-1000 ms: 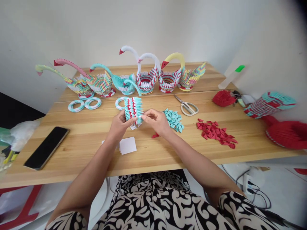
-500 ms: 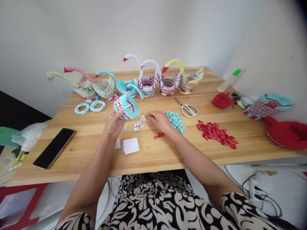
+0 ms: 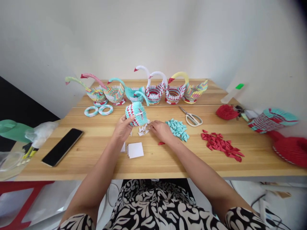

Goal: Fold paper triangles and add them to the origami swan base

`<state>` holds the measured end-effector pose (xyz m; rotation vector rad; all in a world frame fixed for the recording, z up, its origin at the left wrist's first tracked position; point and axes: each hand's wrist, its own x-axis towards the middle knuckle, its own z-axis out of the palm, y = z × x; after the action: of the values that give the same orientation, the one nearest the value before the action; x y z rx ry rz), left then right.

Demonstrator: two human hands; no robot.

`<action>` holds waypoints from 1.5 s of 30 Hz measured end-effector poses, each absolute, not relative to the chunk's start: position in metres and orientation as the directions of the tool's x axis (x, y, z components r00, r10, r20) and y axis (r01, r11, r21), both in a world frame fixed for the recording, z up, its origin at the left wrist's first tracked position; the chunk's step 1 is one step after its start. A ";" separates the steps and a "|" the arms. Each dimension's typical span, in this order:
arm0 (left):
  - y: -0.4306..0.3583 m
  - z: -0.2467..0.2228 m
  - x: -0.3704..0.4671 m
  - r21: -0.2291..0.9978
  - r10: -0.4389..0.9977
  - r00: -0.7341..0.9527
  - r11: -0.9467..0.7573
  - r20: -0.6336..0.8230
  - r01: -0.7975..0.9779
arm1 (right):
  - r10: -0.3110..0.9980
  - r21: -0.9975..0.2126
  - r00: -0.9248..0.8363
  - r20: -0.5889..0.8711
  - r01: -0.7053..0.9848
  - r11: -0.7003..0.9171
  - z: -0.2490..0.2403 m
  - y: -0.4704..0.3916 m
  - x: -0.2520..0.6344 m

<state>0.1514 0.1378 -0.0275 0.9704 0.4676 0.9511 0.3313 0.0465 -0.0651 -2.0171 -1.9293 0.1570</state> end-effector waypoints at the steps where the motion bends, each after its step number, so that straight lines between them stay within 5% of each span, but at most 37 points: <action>1: 0.138 -0.027 0.151 0.857 0.847 0.527 0.223 0.066 -0.465 | 0.978 -0.406 0.091 0.187 0.914 -0.007 -0.067 0.046 0.335; 4: 0.137 -0.028 0.152 0.861 0.847 0.526 0.213 0.072 -0.461 | 0.945 -0.711 0.232 0.232 0.703 0.002 -0.070 0.045 0.346; 7: 0.136 -0.028 0.152 0.871 0.843 0.534 0.209 0.071 -0.445 | 0.939 -0.950 0.310 0.148 0.307 0.048 -0.067 0.046 0.355; 11: 0.136 -0.029 0.152 0.874 0.835 0.544 0.206 0.077 -0.440 | 0.957 -0.990 0.289 0.001 -0.134 0.042 -0.058 0.043 0.357; 16: 0.135 -0.028 0.152 0.886 0.834 0.545 0.188 0.083 -0.423 | 0.960 -0.930 0.272 -0.063 -0.366 0.043 -0.053 0.040 0.354; 25: 0.133 -0.030 0.153 0.923 0.834 0.543 0.131 0.095 -0.363 | 0.966 -0.865 0.227 -0.123 -0.501 0.007 -0.041 0.038 0.349; 32: 0.127 -0.027 0.155 0.980 0.863 0.481 -0.072 0.154 -0.184 | 0.981 -0.932 0.186 -0.053 -0.363 0.019 -0.042 0.033 0.332; 45: 0.119 -0.029 0.159 0.981 0.843 0.503 -0.148 0.190 -0.122 | 0.983 -0.946 0.181 -0.010 -0.319 0.049 -0.045 0.034 0.319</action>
<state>0.1587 0.1187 -0.0287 1.4836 0.6599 0.9563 0.3192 0.0335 -0.0454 -1.0331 -0.8479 1.2008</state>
